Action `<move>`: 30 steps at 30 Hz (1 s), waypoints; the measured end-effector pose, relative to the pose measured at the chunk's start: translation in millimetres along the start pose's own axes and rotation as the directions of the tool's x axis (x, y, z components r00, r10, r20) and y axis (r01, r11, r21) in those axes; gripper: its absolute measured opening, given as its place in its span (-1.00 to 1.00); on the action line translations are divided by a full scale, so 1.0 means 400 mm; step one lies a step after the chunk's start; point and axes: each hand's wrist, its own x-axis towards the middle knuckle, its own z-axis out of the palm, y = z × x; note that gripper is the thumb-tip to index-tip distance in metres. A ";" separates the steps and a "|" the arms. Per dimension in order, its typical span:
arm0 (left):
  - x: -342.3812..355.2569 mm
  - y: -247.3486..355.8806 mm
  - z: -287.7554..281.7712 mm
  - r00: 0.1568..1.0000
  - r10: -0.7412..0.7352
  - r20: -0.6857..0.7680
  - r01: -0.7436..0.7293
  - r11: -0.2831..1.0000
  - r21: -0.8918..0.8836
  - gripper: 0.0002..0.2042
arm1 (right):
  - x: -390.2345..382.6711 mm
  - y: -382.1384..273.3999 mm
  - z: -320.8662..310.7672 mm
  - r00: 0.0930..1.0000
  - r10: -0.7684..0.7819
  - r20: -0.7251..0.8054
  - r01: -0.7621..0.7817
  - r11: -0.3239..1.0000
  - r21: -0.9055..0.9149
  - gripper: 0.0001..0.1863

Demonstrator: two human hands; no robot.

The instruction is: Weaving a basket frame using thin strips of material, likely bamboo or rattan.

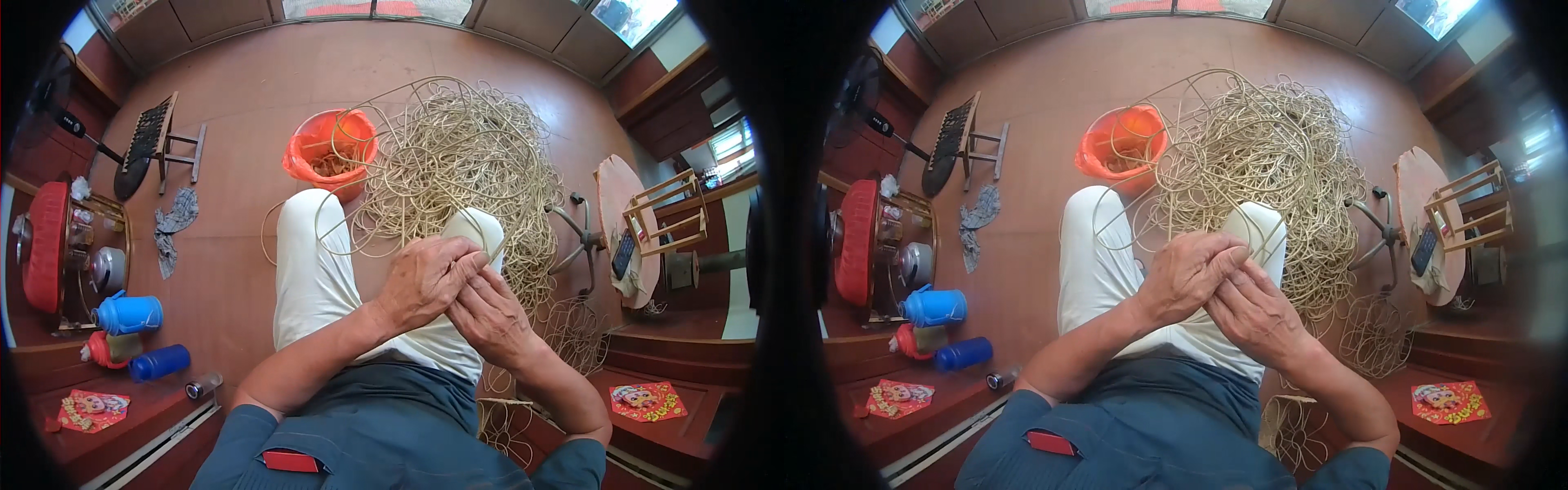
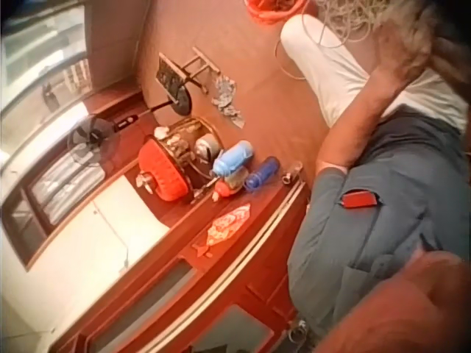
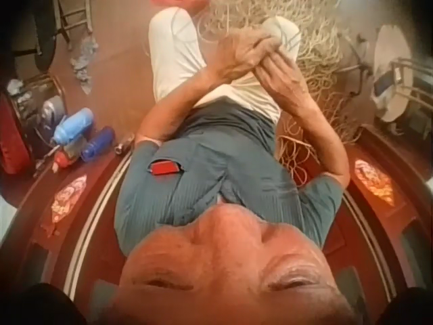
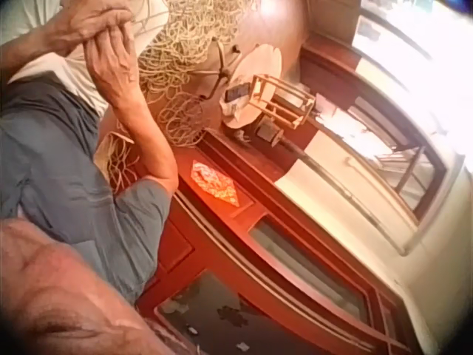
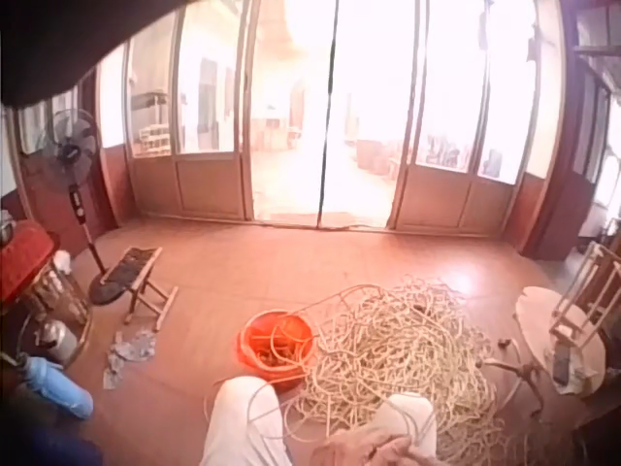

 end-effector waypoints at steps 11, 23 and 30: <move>0.035 0.045 -0.009 0.975 -0.204 0.089 0.202 0.979 0.031 -0.64 | -0.052 -0.011 0.039 0.967 0.048 -0.252 -0.024 0.995 0.098 -0.76; 0.076 0.058 -0.021 0.965 -0.260 0.026 0.261 0.964 -0.044 -0.78 | -0.118 0.006 0.087 0.522 0.818 -0.240 -0.479 0.514 0.712 -0.72; 0.071 -0.016 -0.081 0.946 -0.325 -0.006 0.251 0.744 -0.619 -0.81 | -0.052 0.012 0.074 0.511 0.847 0.145 -0.269 -0.002 0.963 -0.59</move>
